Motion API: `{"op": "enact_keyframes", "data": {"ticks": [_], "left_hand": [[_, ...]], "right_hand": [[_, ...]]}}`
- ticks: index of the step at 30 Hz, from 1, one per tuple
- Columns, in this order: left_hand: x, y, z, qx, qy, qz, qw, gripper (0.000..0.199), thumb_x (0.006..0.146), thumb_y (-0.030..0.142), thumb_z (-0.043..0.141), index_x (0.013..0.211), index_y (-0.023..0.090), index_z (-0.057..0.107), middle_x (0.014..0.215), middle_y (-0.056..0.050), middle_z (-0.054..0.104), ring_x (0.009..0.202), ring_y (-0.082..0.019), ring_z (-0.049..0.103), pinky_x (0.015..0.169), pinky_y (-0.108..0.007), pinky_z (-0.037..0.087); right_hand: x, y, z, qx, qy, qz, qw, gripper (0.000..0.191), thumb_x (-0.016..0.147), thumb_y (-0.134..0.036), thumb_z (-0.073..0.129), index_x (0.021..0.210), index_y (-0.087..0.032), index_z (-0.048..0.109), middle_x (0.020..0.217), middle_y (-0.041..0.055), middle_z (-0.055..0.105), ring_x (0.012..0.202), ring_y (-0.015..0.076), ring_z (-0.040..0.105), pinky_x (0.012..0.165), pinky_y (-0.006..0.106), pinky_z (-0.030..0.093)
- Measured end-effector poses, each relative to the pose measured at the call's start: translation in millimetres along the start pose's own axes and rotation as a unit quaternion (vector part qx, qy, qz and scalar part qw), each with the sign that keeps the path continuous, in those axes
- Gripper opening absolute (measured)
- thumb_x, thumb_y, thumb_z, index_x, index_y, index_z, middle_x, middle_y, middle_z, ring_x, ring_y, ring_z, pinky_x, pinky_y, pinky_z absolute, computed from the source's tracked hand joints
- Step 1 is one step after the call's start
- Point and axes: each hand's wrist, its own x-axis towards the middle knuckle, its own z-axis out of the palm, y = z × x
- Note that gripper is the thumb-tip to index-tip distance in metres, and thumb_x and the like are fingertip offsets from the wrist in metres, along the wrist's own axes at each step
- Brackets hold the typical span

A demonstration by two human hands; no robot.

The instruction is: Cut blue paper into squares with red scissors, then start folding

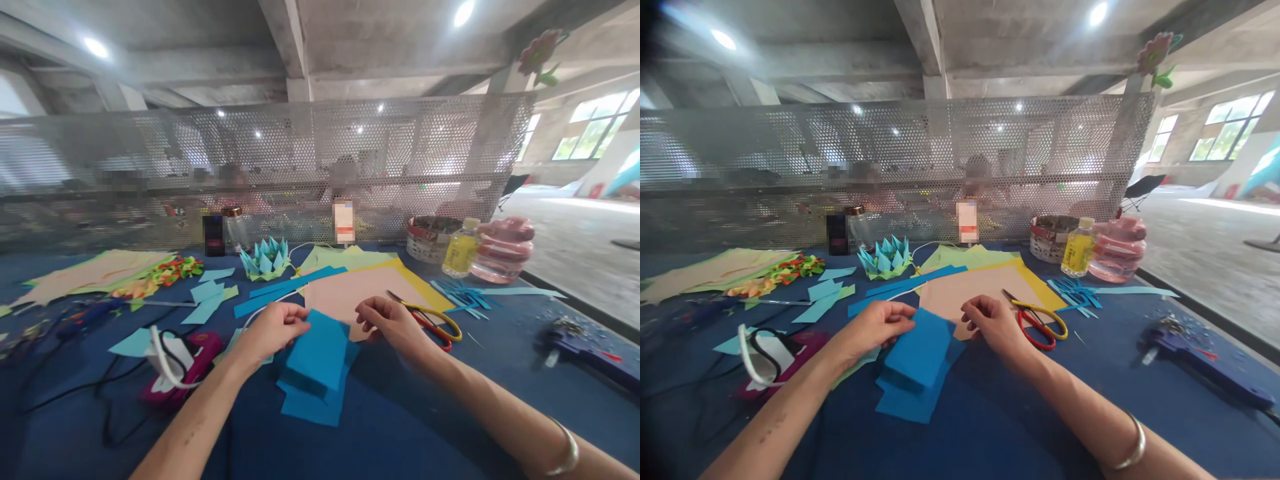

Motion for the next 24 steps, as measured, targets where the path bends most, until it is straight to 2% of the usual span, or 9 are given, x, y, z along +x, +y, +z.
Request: {"op": "enact_keyframes", "data": {"ticks": [2, 3, 7, 9, 13, 19, 22, 24], "left_hand": [[-1, -1, -1.8, 0.093, -0.035, 0.011, 0.995, 0.037, 0.065, 0.036, 0.064, 0.096, 0.016, 0.068, 0.063, 0.000, 0.065, 0.054, -0.016, 0.056, 0.049, -0.024, 0.037], [-2, -2, -1.8, 0.140, -0.029, 0.027, 0.989, 0.035, 0.066, 0.036, 0.063, 0.095, 0.018, 0.068, 0.068, -0.001, 0.067, 0.061, -0.018, 0.060, 0.053, -0.025, 0.040], [-5, -3, 0.3, 0.270, 0.061, 0.085, 0.957, 0.038, 0.070, 0.044, 0.061, 0.101, 0.021, 0.063, 0.101, -0.007, 0.067, 0.091, -0.025, 0.062, 0.072, -0.030, 0.045], [-7, -3, 1.3, 0.293, 0.059, 0.079, 0.951, 0.045, 0.069, 0.047, 0.062, 0.105, 0.021, 0.059, 0.108, -0.009, 0.064, 0.097, -0.027, 0.060, 0.078, -0.033, 0.045], [-9, -5, 3.4, 0.280, 0.011, 0.052, 0.959, 0.061, 0.065, 0.052, 0.066, 0.115, 0.021, 0.053, 0.109, -0.011, 0.061, 0.097, -0.028, 0.059, 0.079, -0.036, 0.045], [-8, -3, 7.8, 0.210, -0.025, 0.044, 0.976, 0.075, 0.061, 0.054, 0.069, 0.125, 0.022, 0.046, 0.122, -0.013, 0.057, 0.111, -0.032, 0.054, 0.086, -0.037, 0.044], [-9, -1, 10.0, 0.188, -0.044, 0.039, 0.980, 0.079, 0.060, 0.053, 0.071, 0.128, 0.022, 0.045, 0.127, -0.014, 0.056, 0.116, -0.033, 0.052, 0.090, -0.039, 0.043], [-10, 1, 11.4, 0.173, -0.039, 0.037, 0.984, 0.081, 0.059, 0.052, 0.072, 0.130, 0.022, 0.044, 0.129, -0.014, 0.055, 0.120, -0.034, 0.049, 0.092, -0.039, 0.042]], "right_hand": [[3, 3, -2, -0.037, 0.007, -0.006, 0.999, 0.025, 0.076, -0.043, 0.058, 0.075, -0.018, 0.058, 0.070, -0.0010, 0.058, 0.057, 0.0106, 0.052, 0.050, 0.023, 0.043], [4, 5, -3, -0.061, 0.005, -0.010, 0.998, 0.023, 0.076, -0.041, 0.057, 0.075, -0.018, 0.058, 0.070, -0.0010, 0.058, 0.056, 0.0108, 0.052, 0.049, 0.023, 0.043], [5, 14, -5, -0.190, -0.016, -0.073, 0.979, 0.018, 0.079, -0.034, 0.054, 0.082, -0.018, 0.060, 0.075, 0.0011, 0.061, 0.066, 0.0141, 0.054, 0.059, 0.027, 0.045], [1, 16, -4, -0.241, -0.034, -0.093, 0.966, 0.018, 0.081, -0.034, 0.054, 0.088, -0.019, 0.061, 0.079, 0.0018, 0.062, 0.069, 0.0148, 0.055, 0.063, 0.028, 0.044], [-8, 12, 0, -0.279, -0.086, -0.092, 0.952, 0.024, 0.077, -0.033, 0.063, 0.097, -0.020, 0.058, 0.086, 0.0019, 0.063, 0.074, 0.0153, 0.058, 0.066, 0.027, 0.045], [-16, 7, 5, -0.364, -0.126, -0.111, 0.916, 0.056, 0.061, -0.032, 0.079, 0.110, -0.019, 0.056, 0.109, 0.0076, 0.061, 0.100, 0.0231, 0.056, 0.084, 0.033, 0.043], [-16, 7, 6, -0.385, -0.131, -0.114, 0.906, 0.058, 0.062, -0.031, 0.078, 0.113, -0.018, 0.055, 0.113, 0.0088, 0.059, 0.104, 0.0246, 0.054, 0.087, 0.035, 0.041], [-16, 7, 7, -0.386, -0.134, -0.109, 0.906, 0.058, 0.062, -0.031, 0.078, 0.113, -0.018, 0.055, 0.113, 0.0090, 0.059, 0.105, 0.0248, 0.054, 0.088, 0.035, 0.041]]}}
